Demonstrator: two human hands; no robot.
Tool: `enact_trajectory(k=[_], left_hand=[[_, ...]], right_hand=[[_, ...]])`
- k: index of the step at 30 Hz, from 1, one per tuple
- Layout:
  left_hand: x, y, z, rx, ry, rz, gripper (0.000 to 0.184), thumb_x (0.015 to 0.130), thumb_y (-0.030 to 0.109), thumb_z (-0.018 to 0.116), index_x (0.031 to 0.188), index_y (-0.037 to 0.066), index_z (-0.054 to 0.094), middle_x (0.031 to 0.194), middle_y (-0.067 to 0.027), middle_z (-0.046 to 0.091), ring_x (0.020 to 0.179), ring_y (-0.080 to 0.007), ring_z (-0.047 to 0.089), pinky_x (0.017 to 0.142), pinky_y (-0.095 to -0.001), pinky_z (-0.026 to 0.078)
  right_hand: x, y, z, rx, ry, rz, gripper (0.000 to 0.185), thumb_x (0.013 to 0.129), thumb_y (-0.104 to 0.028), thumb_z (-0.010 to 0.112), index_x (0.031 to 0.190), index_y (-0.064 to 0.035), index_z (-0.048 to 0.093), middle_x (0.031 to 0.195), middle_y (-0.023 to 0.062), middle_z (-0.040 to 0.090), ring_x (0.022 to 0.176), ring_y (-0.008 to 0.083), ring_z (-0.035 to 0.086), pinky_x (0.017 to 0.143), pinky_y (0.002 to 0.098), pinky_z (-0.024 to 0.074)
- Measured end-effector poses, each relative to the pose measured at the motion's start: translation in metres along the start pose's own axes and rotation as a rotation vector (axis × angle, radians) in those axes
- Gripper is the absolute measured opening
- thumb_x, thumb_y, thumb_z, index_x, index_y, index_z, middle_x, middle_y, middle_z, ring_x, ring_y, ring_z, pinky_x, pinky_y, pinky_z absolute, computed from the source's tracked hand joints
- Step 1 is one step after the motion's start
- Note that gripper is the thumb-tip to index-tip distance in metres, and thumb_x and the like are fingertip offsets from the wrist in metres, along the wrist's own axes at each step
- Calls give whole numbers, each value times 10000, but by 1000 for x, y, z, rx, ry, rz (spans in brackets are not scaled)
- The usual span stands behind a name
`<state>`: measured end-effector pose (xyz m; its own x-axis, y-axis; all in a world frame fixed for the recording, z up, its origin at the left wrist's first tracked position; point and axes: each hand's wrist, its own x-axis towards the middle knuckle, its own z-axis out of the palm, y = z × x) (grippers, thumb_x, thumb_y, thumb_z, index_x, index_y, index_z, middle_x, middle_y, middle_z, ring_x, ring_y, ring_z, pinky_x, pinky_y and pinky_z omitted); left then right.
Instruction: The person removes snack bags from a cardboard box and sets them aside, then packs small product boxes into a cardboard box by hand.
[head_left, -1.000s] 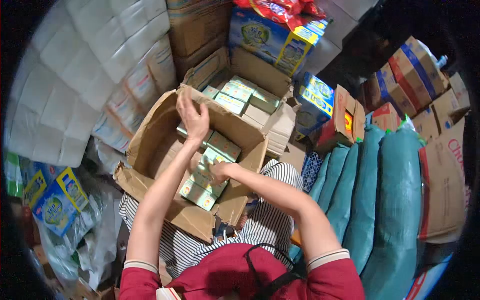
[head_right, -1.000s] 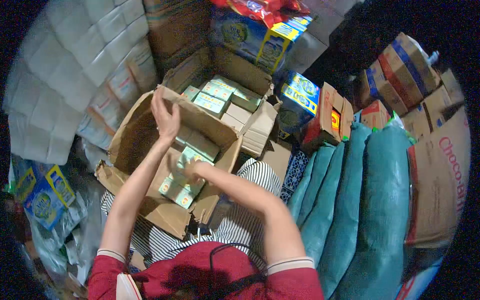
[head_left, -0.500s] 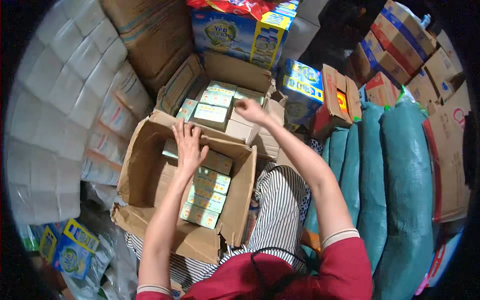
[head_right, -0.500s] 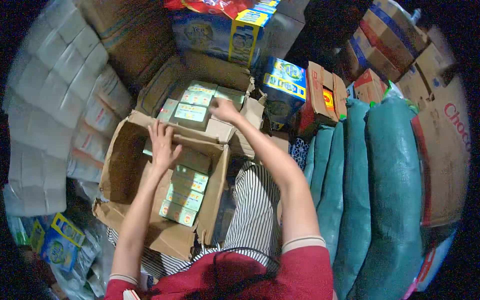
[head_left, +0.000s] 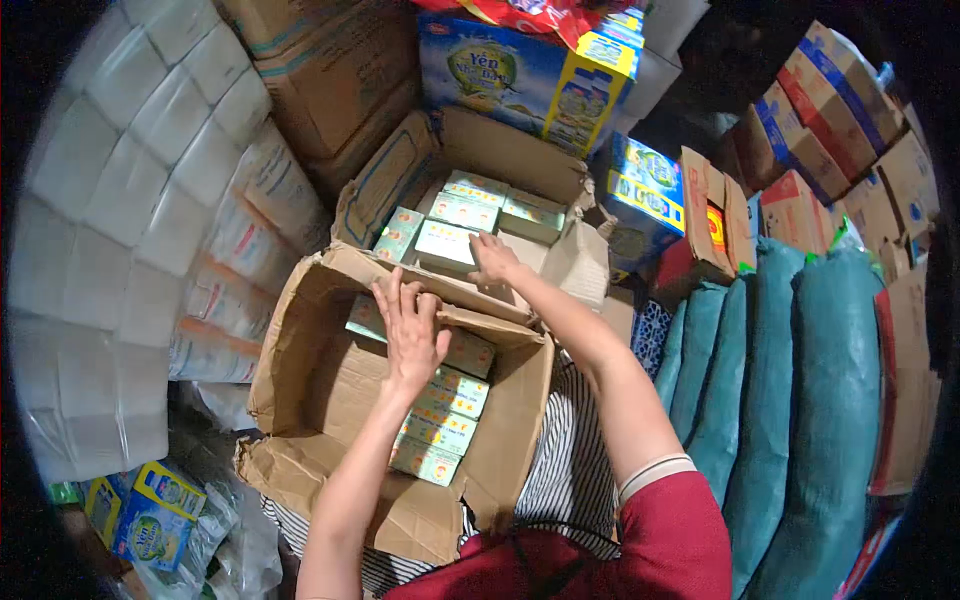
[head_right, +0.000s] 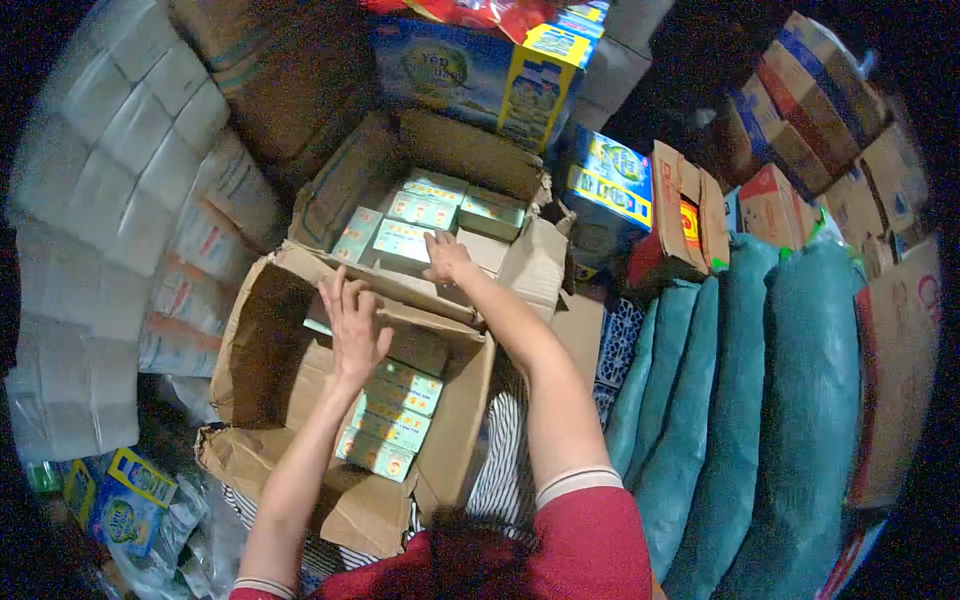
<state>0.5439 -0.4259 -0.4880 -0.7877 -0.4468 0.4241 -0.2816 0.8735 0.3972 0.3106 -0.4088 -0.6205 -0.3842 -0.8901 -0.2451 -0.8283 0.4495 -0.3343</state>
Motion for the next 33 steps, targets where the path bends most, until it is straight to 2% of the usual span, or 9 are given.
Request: enact_trajectory(k=[4, 7, 10, 13, 14, 17, 24, 28, 33], left_hand=[[3, -1, 2, 2, 4, -1, 441, 506, 46, 699, 870, 61, 448, 1061, -160, 384, 1217, -376, 204, 998, -600, 100], [2, 0, 3, -1, -8, -10, 440, 511, 50, 701, 871, 58, 448, 1062, -162, 386, 1217, -375, 204, 999, -596, 98], [4, 1, 2, 4, -14, -14, 436, 514, 53, 703, 871, 55, 453, 1063, -161, 387, 1217, -374, 205, 998, -596, 101], [3, 1, 1, 11, -13, -16, 433, 516, 57, 703, 873, 52, 458, 1063, -161, 388, 1217, -375, 205, 998, -595, 103], [2, 1, 1, 12, -15, -19, 432, 516, 57, 702, 874, 51, 459, 1064, -161, 388, 1217, -375, 205, 998, -595, 104], [1, 0, 1, 26, -14, -22, 435, 517, 61, 703, 877, 52, 459, 1069, -163, 388, 1217, -377, 205, 1003, -587, 101], [2, -1, 2, 43, -27, -10, 458, 518, 69, 709, 893, 52, 448, 1076, -161, 384, 1218, -375, 205, 1008, -579, 98], [0, -1, 2, 47, -25, -6, 477, 522, 76, 711, 914, 49, 441, 1085, -160, 375, 1221, -377, 202, 1008, -579, 95], [-3, -2, 2, 67, -29, -6, 510, 543, 101, 709, 962, 54, 421, 1097, -156, 366, 1229, -365, 197, 1009, -579, 97]], right_hand=[[10, 5, 17, -41, 5, -7, 929, 609, -341, 698, 1311, -19, 181, 1374, 220, 123, 1249, 355, 209, 985, 479, 268], [-1, -1, 21, -79, -12, -25, 959, 591, -359, 708, 1310, -10, 179, 1347, 234, 170, 1221, 357, 254, 961, 473, 301], [-5, -1, 4, 36, 15, -21, 922, 581, -366, 715, 1271, 19, 239, 1211, 259, 327, 1112, 389, 356, 919, 420, 350], [-5, 0, 4, -36, 120, -18, 869, 567, -371, 728, 1220, 19, 308, 1113, 226, 383, 1043, 371, 399, 864, 421, 386], [-5, -3, 8, -81, 63, 12, 819, 548, -380, 739, 1152, 29, 367, 1102, 224, 386, 1036, 363, 404, 854, 415, 394], [-8, -10, 17, -91, 123, 55, 808, 515, -399, 751, 1102, 37, 408, 1104, 204, 389, 1035, 321, 412, 844, 409, 401], [-15, 10, 26, 101, 19, 144, 787, 558, -324, 727, 1129, 50, 334, 1096, 231, 442, 1022, 349, 457, 857, 408, 416], [-37, 31, 20, 70, -40, 178, 769, 565, -328, 718, 1116, 62, 350, 1094, 246, 458, 1016, 354, 474, 862, 390, 424], [-56, 67, 15, 234, -63, 200, 795, 551, -374, 702, 1112, 85, 376, 1078, 260, 483, 1004, 362, 485, 861, 370, 420]])
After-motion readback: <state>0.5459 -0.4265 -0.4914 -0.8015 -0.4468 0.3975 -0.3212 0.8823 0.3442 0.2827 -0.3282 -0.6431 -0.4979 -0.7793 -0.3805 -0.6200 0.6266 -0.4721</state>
